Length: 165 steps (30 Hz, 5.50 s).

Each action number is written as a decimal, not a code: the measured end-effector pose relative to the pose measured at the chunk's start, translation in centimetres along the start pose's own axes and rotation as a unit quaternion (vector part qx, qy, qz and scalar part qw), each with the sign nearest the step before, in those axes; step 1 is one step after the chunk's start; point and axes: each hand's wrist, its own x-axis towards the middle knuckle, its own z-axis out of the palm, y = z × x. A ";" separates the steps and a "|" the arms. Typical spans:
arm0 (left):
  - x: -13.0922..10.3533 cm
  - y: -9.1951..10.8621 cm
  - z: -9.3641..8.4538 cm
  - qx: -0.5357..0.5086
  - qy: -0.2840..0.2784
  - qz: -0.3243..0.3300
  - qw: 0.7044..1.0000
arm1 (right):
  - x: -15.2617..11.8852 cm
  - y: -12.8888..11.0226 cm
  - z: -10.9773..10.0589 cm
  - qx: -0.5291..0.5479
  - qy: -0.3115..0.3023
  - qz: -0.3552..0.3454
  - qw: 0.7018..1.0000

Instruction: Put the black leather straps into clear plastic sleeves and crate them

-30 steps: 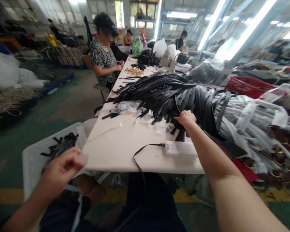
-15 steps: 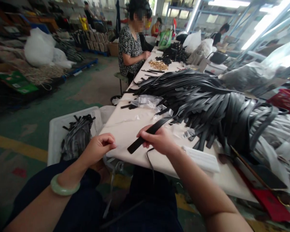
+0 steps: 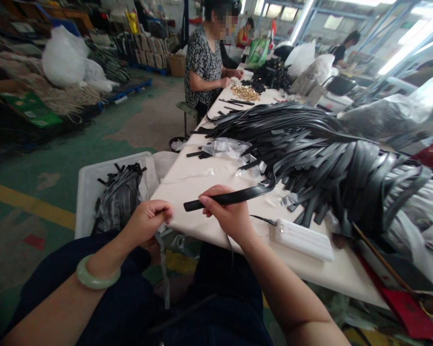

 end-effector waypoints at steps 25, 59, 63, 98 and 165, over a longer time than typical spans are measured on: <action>-0.2 0.4 0.5 -0.035 -0.087 -0.023 0.995 | -1.3 1.3 1.2 0.010 -0.068 0.039 0.997; -4.0 0.8 4.3 -0.032 -0.033 -0.088 0.995 | -4.9 2.7 -0.1 -0.062 -0.020 0.060 0.996; -3.6 0.9 4.6 -0.045 -0.037 -0.087 0.995 | -4.5 2.0 -1.7 -0.166 0.066 -0.008 0.984; -3.0 1.7 6.6 -0.131 -0.040 -0.128 0.982 | -5.9 2.5 -3.8 -0.067 0.129 0.029 0.989; -4.0 2.5 8.4 -0.229 -0.180 0.037 0.956 | -6.6 0.4 -2.3 0.124 0.079 0.135 0.980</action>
